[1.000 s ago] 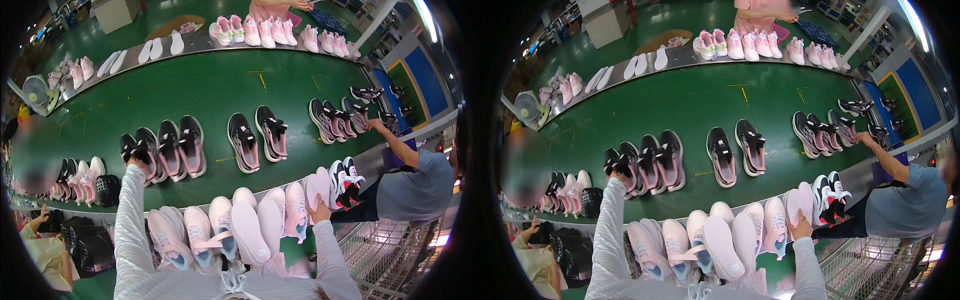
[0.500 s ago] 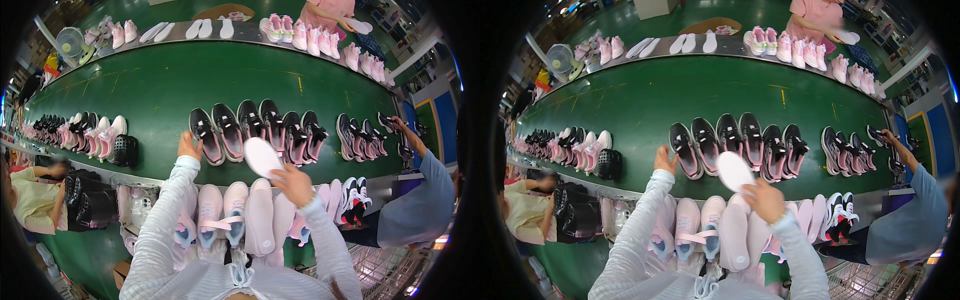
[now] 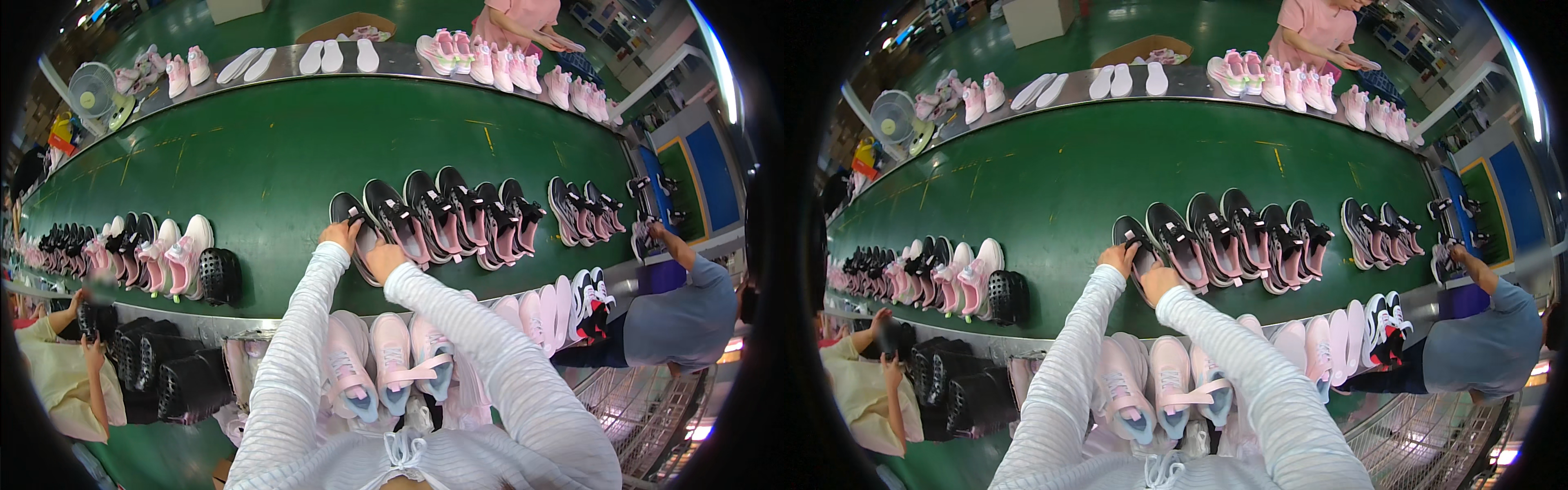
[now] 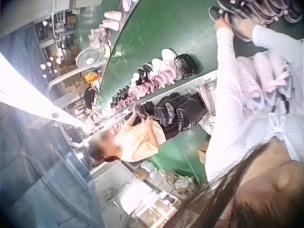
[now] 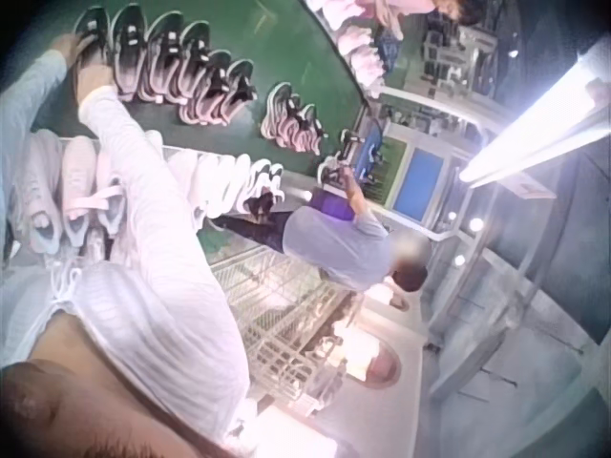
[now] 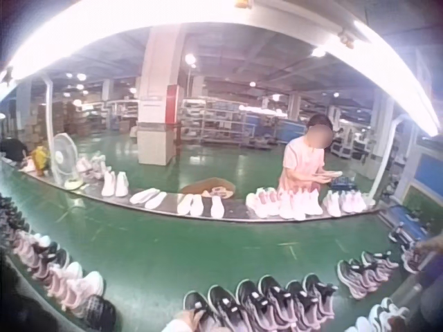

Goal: The person inserts pink insoles into black and pink sneakers on a factory assembly line. They repeatedly pick up insoles, place them into shoes, and adjust the shoes on the table while other workers handle nearby items.

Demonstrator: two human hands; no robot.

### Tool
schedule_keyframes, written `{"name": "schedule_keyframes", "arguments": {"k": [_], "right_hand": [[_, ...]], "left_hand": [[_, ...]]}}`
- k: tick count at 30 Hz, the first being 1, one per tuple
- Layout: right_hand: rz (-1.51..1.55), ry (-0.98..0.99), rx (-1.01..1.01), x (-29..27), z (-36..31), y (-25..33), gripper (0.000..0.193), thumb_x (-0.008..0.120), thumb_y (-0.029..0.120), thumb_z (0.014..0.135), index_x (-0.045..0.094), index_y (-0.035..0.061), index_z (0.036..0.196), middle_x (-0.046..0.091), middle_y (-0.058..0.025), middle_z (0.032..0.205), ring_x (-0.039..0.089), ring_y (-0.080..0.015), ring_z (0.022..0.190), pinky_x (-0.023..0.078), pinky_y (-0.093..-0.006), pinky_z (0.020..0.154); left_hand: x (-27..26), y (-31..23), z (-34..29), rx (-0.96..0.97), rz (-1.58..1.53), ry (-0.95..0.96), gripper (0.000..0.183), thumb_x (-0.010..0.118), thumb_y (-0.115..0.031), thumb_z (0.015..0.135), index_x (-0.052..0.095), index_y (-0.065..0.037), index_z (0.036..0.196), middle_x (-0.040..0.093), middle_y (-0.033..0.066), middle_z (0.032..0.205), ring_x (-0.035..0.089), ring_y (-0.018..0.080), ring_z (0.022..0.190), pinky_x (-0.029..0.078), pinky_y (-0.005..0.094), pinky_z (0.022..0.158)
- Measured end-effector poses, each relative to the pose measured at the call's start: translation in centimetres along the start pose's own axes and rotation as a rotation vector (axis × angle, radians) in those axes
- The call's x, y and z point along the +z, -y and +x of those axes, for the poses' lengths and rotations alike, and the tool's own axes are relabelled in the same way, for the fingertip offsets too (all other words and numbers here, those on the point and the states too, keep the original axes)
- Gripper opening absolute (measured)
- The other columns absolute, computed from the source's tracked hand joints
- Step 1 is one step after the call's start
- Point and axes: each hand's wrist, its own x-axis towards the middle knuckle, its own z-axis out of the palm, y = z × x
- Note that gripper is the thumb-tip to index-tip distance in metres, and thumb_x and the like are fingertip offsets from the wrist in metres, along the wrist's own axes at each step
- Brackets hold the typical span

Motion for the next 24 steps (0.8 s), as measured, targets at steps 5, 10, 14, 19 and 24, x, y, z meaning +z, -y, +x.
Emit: {"name": "schedule_keyframes", "arguments": {"k": [5, 10, 14, 19, 24], "right_hand": [[0.323, -0.055, 0.486, 3.4, 2.6, 1.1, 0.02, 0.045, 0.017, 0.073, 0.059, 0.0053, 0.067, 0.056, -0.0128, 0.067, 0.057, -0.0222, 0.066, 0.047, -0.0329, 0.055], [1.117, 0.008, 0.868, 10.2, 6.5, 0.5, 0.043, 0.033, 0.038, 0.079, 0.054, 0.0041, 0.093, 0.052, -0.0197, 0.094, 0.049, -0.0301, 0.092, 0.038, -0.0364, 0.079], [0.749, 0.135, 0.365, 7.2, 7.4, 1.6, 0.044, 0.028, 0.032, 0.079, 0.042, 0.0052, 0.111, 0.042, -0.0144, 0.113, 0.042, -0.0253, 0.103, 0.032, -0.034, 0.087], [1.157, 0.26, 0.616, -3.9, 3.4, 1.3, 0.038, 0.032, 0.024, 0.079, 0.044, 0.0042, 0.109, 0.042, -0.0153, 0.113, 0.042, -0.0244, 0.103, 0.034, -0.0331, 0.085], [0.715, 0.067, 0.526, -1.1, -1.3, 1.6, 0.026, 0.04, 0.016, 0.074, 0.052, 0.005, 0.095, 0.047, -0.0141, 0.1, 0.045, -0.0282, 0.093, 0.037, -0.0354, 0.077]], "left_hand": [[1.7, 0.2, 0.4, 0.097, -0.151, 0.062, 0.036, 0.044, -0.034, 0.075, 0.051, -0.004, 0.093, 0.055, 0.0199, 0.082, 0.051, 0.0357, 0.076, 0.04, 0.0414, 0.067], [4.6, 2.7, -0.2, 0.052, -0.524, 0.09, 0.035, 0.046, -0.024, 0.075, 0.047, -0.007, 0.105, 0.055, 0.0203, 0.085, 0.054, 0.0317, 0.079, 0.041, 0.0357, 0.069], [5.0, 5.3, -0.7, 0.233, -0.65, -0.074, 0.033, 0.041, -0.021, 0.079, 0.046, 0.001, 0.103, 0.055, 0.0179, 0.089, 0.053, 0.0247, 0.08, 0.039, 0.0306, 0.072], [2.5, 6.0, -0.2, 0.161, -0.565, -0.053, 0.033, 0.042, -0.02, 0.079, 0.046, 0.002, 0.103, 0.055, 0.018, 0.089, 0.052, 0.0254, 0.081, 0.039, 0.0307, 0.072], [3.1, 1.3, -3.3, 0.322, -0.298, -0.592, 0.026, 0.049, -0.013, 0.075, 0.049, 0.004, 0.095, 0.054, 0.0171, 0.086, 0.052, 0.026, 0.077, 0.039, 0.0329, 0.071]]}}
